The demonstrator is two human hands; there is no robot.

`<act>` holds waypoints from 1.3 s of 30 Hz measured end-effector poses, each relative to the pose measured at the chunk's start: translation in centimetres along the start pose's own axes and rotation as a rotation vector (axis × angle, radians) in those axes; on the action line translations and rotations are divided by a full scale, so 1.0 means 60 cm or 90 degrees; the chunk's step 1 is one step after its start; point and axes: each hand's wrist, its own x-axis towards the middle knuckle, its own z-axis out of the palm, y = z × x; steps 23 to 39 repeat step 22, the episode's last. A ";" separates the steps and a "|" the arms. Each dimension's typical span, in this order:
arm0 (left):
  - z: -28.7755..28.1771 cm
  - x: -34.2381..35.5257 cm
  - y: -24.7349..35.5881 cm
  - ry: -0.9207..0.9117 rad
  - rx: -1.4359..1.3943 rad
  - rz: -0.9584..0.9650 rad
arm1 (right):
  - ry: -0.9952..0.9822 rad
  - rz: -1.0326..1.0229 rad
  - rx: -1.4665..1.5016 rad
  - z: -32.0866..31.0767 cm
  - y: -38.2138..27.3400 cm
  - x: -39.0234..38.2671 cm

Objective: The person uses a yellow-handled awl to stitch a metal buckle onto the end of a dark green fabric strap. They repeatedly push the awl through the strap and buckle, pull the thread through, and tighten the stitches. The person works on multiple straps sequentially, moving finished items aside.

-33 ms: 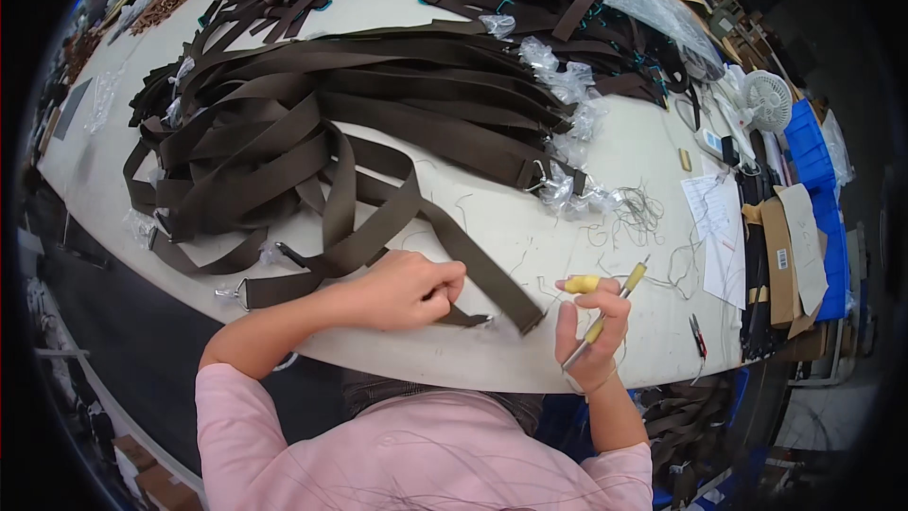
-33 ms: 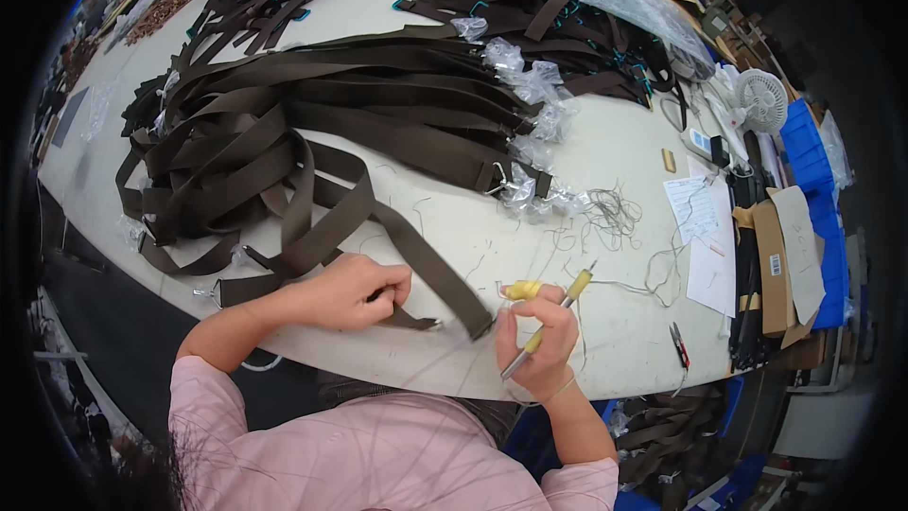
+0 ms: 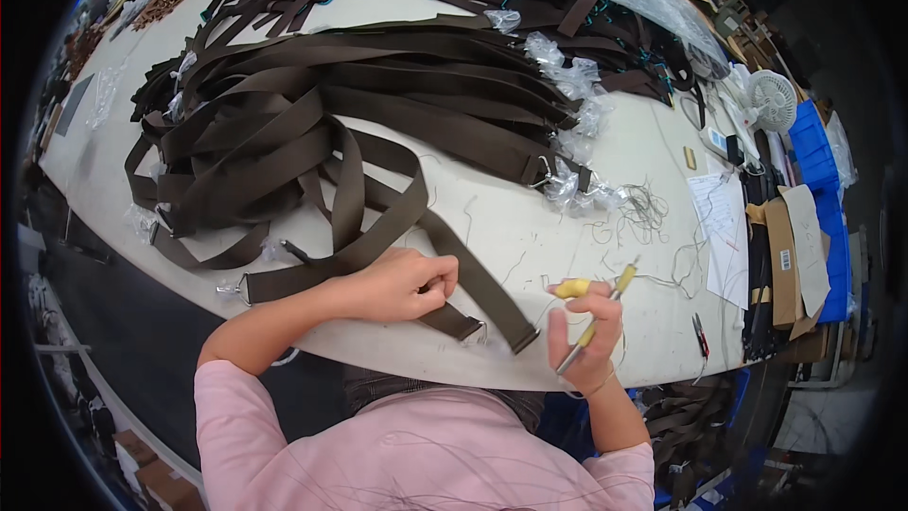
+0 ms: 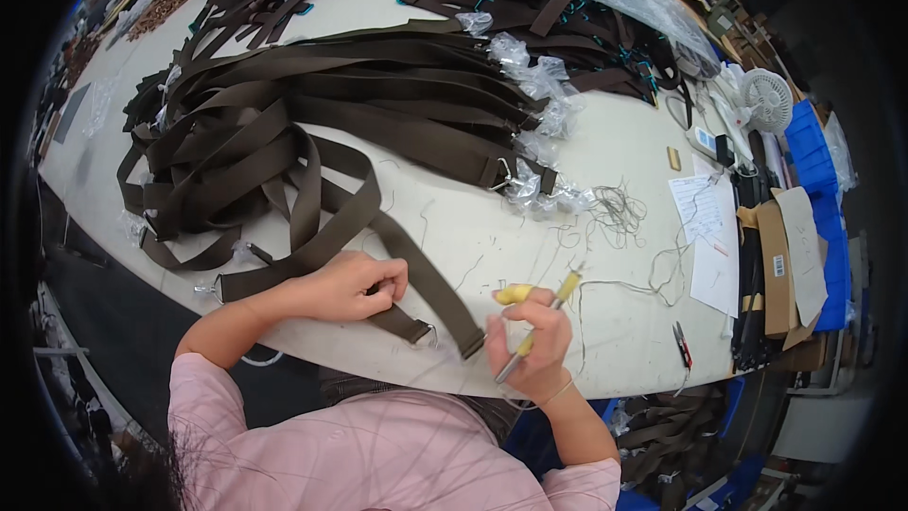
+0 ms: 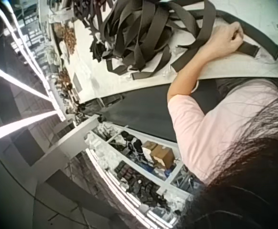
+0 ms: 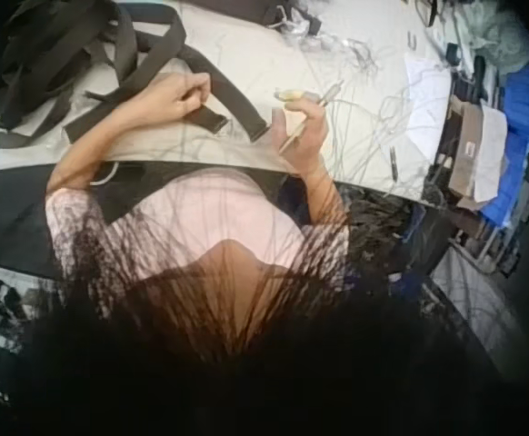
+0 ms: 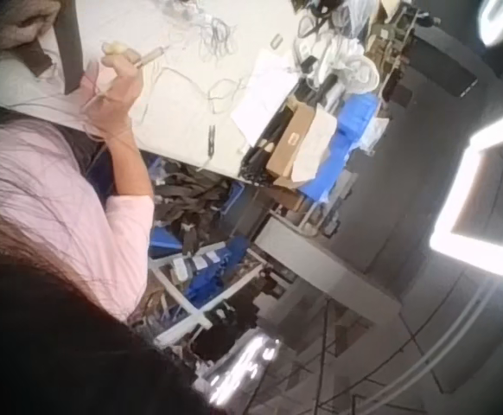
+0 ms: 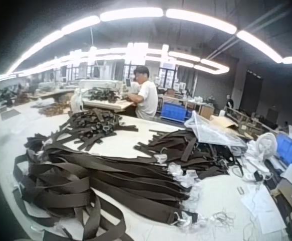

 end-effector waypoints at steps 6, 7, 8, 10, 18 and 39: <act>0.042 0.009 -0.061 0.345 0.276 0.223 | -0.189 -0.029 0.046 0.060 -0.018 -0.024; 0.040 0.008 -0.056 0.361 0.286 0.219 | -0.175 -0.001 0.036 0.058 -0.011 -0.032; 0.041 0.003 -0.045 0.328 0.274 0.223 | -0.161 0.028 0.025 0.054 -0.005 -0.042; 0.046 -0.001 -0.015 0.267 0.252 0.236 | -0.138 0.091 -0.006 0.048 0.001 -0.042; 0.018 0.039 0.002 0.064 -0.045 0.079 | -0.178 0.191 -0.017 0.039 0.008 -0.025; 0.020 0.066 -0.015 0.220 -0.074 0.101 | -0.106 0.126 -0.056 0.026 0.042 0.002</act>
